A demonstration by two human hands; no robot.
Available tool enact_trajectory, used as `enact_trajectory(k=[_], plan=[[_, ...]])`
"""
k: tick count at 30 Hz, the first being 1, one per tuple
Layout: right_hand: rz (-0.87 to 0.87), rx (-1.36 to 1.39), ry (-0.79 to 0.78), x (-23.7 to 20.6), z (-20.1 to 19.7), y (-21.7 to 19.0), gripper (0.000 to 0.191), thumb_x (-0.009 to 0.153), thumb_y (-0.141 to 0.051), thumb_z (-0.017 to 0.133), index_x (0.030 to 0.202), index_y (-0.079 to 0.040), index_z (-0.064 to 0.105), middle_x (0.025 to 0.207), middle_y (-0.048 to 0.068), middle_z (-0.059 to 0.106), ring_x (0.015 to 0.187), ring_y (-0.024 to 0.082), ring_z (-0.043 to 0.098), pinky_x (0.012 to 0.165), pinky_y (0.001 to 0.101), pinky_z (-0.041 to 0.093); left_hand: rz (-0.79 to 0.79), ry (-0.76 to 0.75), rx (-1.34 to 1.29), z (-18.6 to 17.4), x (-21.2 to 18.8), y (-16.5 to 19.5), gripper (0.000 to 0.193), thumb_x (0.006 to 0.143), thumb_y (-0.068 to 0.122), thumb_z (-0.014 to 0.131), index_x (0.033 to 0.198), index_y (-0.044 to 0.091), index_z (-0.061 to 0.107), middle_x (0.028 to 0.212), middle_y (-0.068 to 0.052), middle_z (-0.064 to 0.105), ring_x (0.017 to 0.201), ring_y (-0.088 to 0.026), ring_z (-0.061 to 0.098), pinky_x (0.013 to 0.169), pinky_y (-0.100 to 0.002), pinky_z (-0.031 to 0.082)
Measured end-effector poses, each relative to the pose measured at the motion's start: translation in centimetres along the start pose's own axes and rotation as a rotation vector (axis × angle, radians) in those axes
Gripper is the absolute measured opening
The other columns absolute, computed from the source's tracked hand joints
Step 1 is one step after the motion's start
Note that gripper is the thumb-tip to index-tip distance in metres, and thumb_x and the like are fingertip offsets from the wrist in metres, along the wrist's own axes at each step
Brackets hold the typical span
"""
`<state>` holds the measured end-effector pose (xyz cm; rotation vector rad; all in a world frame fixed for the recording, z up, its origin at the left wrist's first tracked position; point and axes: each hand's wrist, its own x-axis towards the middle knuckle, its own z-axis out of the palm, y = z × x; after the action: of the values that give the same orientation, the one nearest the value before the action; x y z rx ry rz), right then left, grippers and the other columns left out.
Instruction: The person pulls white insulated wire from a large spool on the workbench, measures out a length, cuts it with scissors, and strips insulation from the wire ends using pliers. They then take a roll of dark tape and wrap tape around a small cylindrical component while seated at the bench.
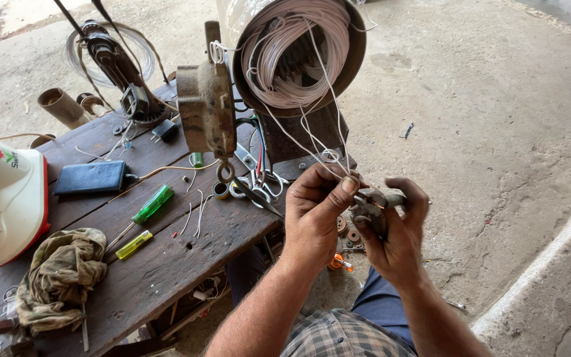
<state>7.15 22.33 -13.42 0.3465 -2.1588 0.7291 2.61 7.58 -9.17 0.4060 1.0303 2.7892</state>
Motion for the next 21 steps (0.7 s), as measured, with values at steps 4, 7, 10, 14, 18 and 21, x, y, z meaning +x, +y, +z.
enact_trajectory(k=[4, 7, 10, 14, 18, 21], plan=[[-0.011, -0.202, -0.047, -0.6, -2.0, -0.8, 0.043, 0.091, -0.031, 0.076, 0.120, -0.001, 0.067, 0.143, 0.022, 0.044, 0.135, 0.040, 0.040, 0.112, 0.0520, 0.034, 0.015, -0.029, 0.037, -0.2, 0.0, 0.0, 0.009, 0.101, 0.006, 0.072, 0.105, 0.000, 0.067, 0.098, -0.008, 0.073, 0.094, -0.016, 0.071, 0.088, -0.032, 0.058], [-0.014, -0.255, 0.000, -0.8, -2.4, -0.9, 0.045, 0.096, -0.029, 0.074, 0.131, -0.001, 0.068, 0.145, 0.021, 0.043, 0.138, 0.041, 0.038, 0.117, 0.0520, 0.033, 0.021, -0.063, -0.012, -0.2, -0.2, 0.0, 0.009, 0.101, 0.008, 0.072, 0.104, 0.001, 0.066, 0.096, -0.008, 0.073, 0.091, -0.016, 0.072, 0.086, -0.033, 0.059], [0.047, -0.192, -0.069, -0.9, -2.5, -0.8, 0.045, 0.095, -0.030, 0.073, 0.128, 0.000, 0.067, 0.145, 0.020, 0.044, 0.138, 0.038, 0.041, 0.115, 0.0522, 0.033, 0.034, -0.096, 0.020, -0.3, -0.2, 0.2, 0.010, 0.103, 0.009, 0.072, 0.104, 0.001, 0.065, 0.093, -0.009, 0.073, 0.087, -0.016, 0.073, 0.083, -0.033, 0.060], [0.045, -0.228, -0.101, -1.5, -3.3, -0.7, 0.043, 0.096, -0.030, 0.073, 0.124, 0.002, 0.069, 0.143, 0.018, 0.046, 0.131, 0.036, 0.042, 0.112, 0.0515, 0.032, 0.058, -0.077, 0.130, -0.4, -0.2, 0.5, 0.009, 0.104, 0.007, 0.070, 0.105, 0.000, 0.064, 0.092, -0.008, 0.071, 0.085, -0.014, 0.071, 0.077, -0.031, 0.060], [0.000, -0.359, -0.134, -1.5, -4.8, -0.1, 0.035, 0.093, -0.034, 0.074, 0.106, -0.002, 0.071, 0.135, 0.016, 0.054, 0.121, 0.031, 0.046, 0.104, 0.0504, 0.031, 0.096, -0.093, 0.233, -0.3, -0.1, 0.8, 0.008, 0.105, 0.006, 0.067, 0.106, -0.001, 0.063, 0.092, -0.007, 0.071, 0.085, -0.013, 0.071, 0.076, -0.030, 0.061], [-0.027, -0.408, -0.139, -1.2, -5.7, 0.0, 0.034, 0.094, -0.036, 0.074, 0.105, -0.004, 0.072, 0.130, 0.015, 0.057, 0.116, 0.028, 0.047, 0.100, 0.0491, 0.031, 0.118, -0.099, 0.262, -0.3, -0.2, 1.0, 0.008, 0.105, 0.005, 0.066, 0.108, -0.001, 0.063, 0.093, -0.007, 0.071, 0.085, -0.013, 0.070, 0.076, -0.030, 0.061]])
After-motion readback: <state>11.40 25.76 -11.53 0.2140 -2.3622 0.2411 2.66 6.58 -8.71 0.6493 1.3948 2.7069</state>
